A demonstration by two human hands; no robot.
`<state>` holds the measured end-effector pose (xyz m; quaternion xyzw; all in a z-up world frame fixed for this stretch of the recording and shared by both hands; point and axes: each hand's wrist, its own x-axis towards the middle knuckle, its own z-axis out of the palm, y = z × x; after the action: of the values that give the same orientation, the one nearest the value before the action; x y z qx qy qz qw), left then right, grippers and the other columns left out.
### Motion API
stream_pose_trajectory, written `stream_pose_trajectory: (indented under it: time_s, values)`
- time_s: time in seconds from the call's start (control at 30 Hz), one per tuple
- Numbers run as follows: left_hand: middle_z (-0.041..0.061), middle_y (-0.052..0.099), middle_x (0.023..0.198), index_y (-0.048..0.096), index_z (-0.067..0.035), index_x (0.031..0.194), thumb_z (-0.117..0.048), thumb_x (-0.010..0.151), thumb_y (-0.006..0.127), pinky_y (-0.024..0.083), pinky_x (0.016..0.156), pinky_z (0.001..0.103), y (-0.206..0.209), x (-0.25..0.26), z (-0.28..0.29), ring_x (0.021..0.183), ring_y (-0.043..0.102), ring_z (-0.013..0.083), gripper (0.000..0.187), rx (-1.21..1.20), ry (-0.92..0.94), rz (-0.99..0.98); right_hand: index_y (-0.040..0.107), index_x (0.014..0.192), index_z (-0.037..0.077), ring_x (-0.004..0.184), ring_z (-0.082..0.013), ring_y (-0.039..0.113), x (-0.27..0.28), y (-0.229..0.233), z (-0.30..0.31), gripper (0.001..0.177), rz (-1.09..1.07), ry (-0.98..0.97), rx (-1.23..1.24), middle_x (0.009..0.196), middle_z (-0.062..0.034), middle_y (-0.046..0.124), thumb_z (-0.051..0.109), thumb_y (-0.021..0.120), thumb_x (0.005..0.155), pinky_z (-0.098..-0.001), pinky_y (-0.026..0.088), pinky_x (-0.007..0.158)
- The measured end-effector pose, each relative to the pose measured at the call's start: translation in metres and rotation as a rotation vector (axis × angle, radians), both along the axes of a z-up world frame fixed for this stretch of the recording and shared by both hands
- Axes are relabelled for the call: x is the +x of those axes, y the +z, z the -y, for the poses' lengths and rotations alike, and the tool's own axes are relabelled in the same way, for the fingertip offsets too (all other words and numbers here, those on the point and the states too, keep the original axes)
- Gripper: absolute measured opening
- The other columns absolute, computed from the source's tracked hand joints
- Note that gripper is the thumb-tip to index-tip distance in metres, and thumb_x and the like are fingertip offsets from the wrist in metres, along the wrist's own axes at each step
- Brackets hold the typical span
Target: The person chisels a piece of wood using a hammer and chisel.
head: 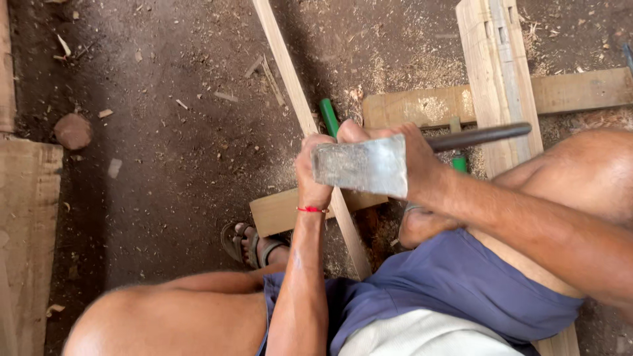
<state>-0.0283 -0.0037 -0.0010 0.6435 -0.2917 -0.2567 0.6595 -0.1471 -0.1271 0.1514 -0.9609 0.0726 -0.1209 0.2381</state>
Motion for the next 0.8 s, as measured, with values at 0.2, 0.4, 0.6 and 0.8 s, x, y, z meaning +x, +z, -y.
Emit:
stream_pose_trajectory:
  time_s: [0.2,0.4,0.6,0.8]
  values:
    - [0.004,0.067,0.101,0.070,-0.006,0.097,-0.004,0.083,0.073,0.054,0.088,0.032,-0.005,-0.001,0.004,0.097,0.064,0.0184,0.014,0.013,0.023,-0.072,0.051,0.091,0.010,0.046,-0.0177,0.060,0.008,-0.004,-0.003,0.033,-0.052,-0.059,-0.037,0.055,-0.0041,0.057,0.038,0.068,0.097,-0.0354,0.048,0.039]
    - [0.001,0.063,0.108,0.070,-0.007,0.099,-0.008,0.084,0.078,0.055,0.091,0.032,-0.041,-0.002,0.002,0.101,0.064,0.0161,0.018,0.185,0.073,-0.189,0.055,0.095,0.013,0.045,-0.0192,0.064,0.017,-0.042,0.000,0.024,-0.264,-0.053,-0.275,0.053,-0.0022,0.059,0.031,0.070,0.091,-0.0354,0.048,0.036]
    - [-0.001,0.065,0.092,0.066,-0.006,0.099,0.000,0.085,0.069,0.054,0.079,0.028,-0.068,0.002,-0.003,0.088,0.061,0.0127,0.016,0.036,0.033,-0.181,0.069,0.084,0.006,0.054,-0.0194,0.065,0.015,-0.047,-0.010,0.029,-0.276,-0.353,0.650,0.059,-0.0033,0.065,0.032,0.077,0.094,-0.0347,0.052,0.043]
    - [-0.002,0.058,0.088,0.062,-0.006,0.094,0.015,0.068,0.074,0.050,0.068,0.023,-0.018,0.011,-0.011,0.079,0.056,0.0079,0.036,-0.047,0.085,-0.289,0.073,0.108,0.018,0.071,-0.0147,0.072,0.008,0.012,0.007,0.030,0.324,0.079,0.012,0.093,-0.0005,0.078,0.001,0.077,0.084,-0.0288,0.059,0.060]
